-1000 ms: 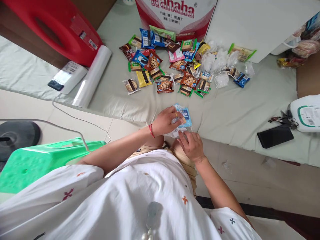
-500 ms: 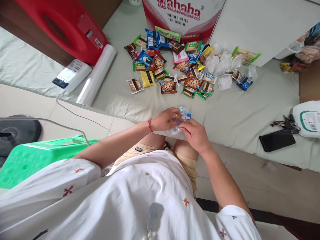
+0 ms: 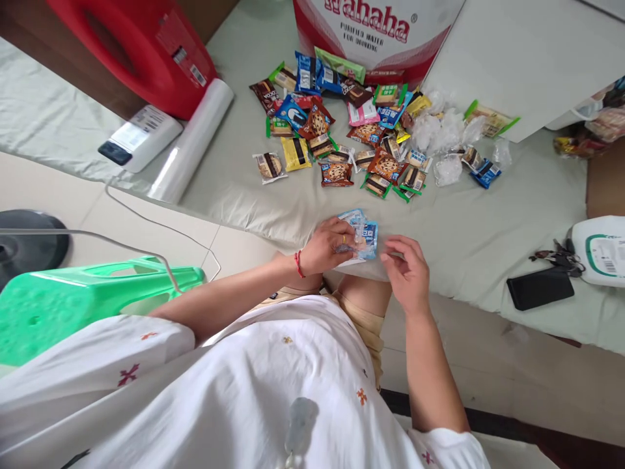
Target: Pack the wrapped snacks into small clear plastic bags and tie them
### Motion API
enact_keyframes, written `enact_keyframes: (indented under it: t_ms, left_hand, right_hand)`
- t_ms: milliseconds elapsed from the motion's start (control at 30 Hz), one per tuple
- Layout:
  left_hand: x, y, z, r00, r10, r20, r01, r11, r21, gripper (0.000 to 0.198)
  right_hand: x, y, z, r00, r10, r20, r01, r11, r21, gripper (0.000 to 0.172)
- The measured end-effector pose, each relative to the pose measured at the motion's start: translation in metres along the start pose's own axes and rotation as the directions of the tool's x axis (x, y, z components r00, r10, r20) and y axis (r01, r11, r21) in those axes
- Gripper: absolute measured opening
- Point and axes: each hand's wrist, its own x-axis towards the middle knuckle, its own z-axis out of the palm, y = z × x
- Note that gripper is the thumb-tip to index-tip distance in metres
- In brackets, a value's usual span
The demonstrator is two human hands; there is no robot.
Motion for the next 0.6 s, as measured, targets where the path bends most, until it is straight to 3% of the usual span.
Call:
enact_keyframes:
  t_ms: [133,300,433,600]
  left_hand:
    - [0.0,-0.002,-0.001,0.999,0.029,-0.044,-0.03,0.999,-0.036,0.021]
    - [0.0,0.0,0.001,0.998,0.011,-0.059,-0.011,1.0,-0.005,0.025]
    - [-0.001,0.001,0.001,0.999,-0.017,-0.049,0.019,0.999,0.03,0.023]
    - [0.0,0.005,0.002,0.99,-0.092,-0.104,0.092,0.996,0.0,0.01]
  right_hand:
    - [-0.015,0.008,-0.006,0.999,-0.04,-0.004,0.037,0.97,-0.239,0.052]
    - [0.013,0.008,0.018,0.989,-0.129,0.079,0.148,0.931,-0.333,0.017]
    - [0.041,0.006,0.039,0.98,-0.16,0.118,0.192,0.912,-0.363,0.018]
    - [0.037,0.01,0.044,0.982,-0.148,0.116,0.183,0.902,-0.391,0.025]
